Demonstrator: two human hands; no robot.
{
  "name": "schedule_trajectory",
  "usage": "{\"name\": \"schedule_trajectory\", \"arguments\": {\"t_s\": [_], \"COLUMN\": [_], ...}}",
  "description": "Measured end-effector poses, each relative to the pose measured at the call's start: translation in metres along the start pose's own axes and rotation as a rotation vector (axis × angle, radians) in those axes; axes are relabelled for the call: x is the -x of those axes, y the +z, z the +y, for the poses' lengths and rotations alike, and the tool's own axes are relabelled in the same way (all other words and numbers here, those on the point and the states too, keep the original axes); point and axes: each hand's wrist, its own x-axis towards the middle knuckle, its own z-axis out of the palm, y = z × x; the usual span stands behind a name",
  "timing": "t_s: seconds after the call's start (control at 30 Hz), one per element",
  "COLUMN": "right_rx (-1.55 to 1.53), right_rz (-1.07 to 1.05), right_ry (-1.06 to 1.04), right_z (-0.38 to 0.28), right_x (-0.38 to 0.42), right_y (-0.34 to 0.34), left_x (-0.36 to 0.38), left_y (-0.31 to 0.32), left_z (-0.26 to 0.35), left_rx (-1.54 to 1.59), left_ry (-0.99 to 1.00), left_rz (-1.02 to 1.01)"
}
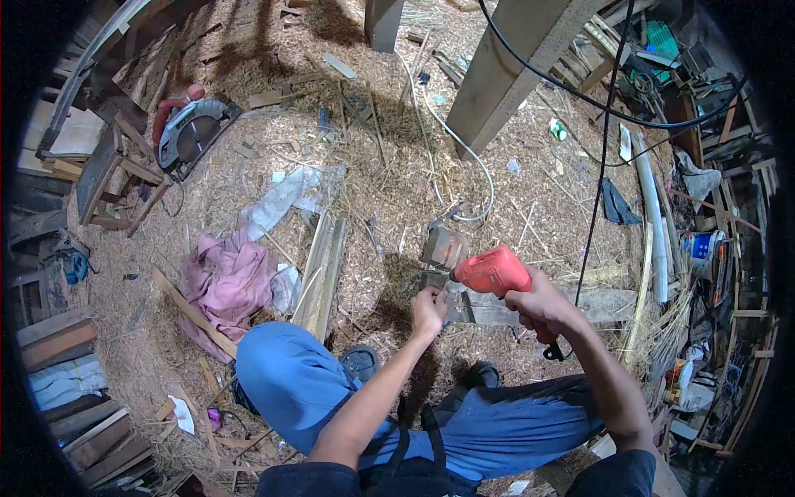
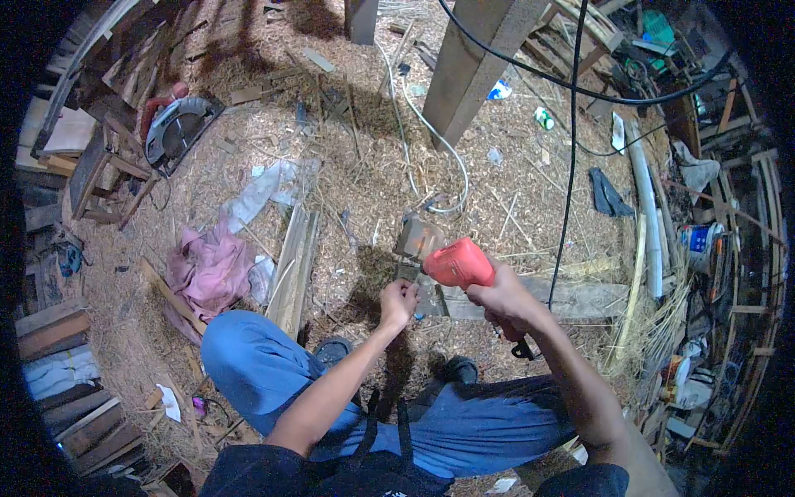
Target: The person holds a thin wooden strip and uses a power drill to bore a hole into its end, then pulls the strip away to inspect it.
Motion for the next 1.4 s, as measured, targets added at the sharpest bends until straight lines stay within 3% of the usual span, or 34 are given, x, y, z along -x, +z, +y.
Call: {"name": "schedule_trajectory", "arguments": {"t_s": [0.07,0.3,0.37,0.47,0.53,0.87,0.93,1.0,1.07,1.4], "right_rx": [0.004,0.012,0.037,0.044,0.015,-0.018,-0.027,-0.065,-0.098,-0.248], "right_rz": [0.007,0.02,0.014,-0.023,0.023,0.014,0.005,-0.006,-0.012,0.01], "right_ry": [-0.002,-0.005,-0.02,0.042,-0.063,-0.152,-0.209,-0.146,-0.083,-0.162], "right_z": [0.0,0.008,0.01,0.005,0.006,0.03,0.029,0.024,0.024,0.001], "right_x": [0.001,-0.003,-0.003,0.002,0.002,0.006,0.011,0.018,0.023,0.067], "right_y": [0.0,-0.002,-0.004,-0.002,0.003,0.004,0.004,0.001,-0.002,-0.016], "left_x": [0.0,0.001,0.004,-0.002,-0.002,-0.009,-0.002,0.0,-0.005,0.005], "left_y": [0.0,-0.005,-0.007,-0.001,0.0,0.002,-0.011,-0.017,-0.018,-0.048], "left_z": [-0.003,0.007,0.013,-0.001,-0.001,-0.01,0.012,0.013,0.007,0.068], "left_rx": [-0.038,-0.096,0.042,-0.013,-0.017,-0.07,-0.074,-0.083,-0.112,-0.097], "left_ry": [0.098,0.064,-0.04,0.036,0.02,0.001,-0.016,-0.039,0.147,0.308], "left_rz": [0.042,0.001,-0.03,0.009,0.005,-0.017,-0.034,-0.056,-0.038,0.065]}}
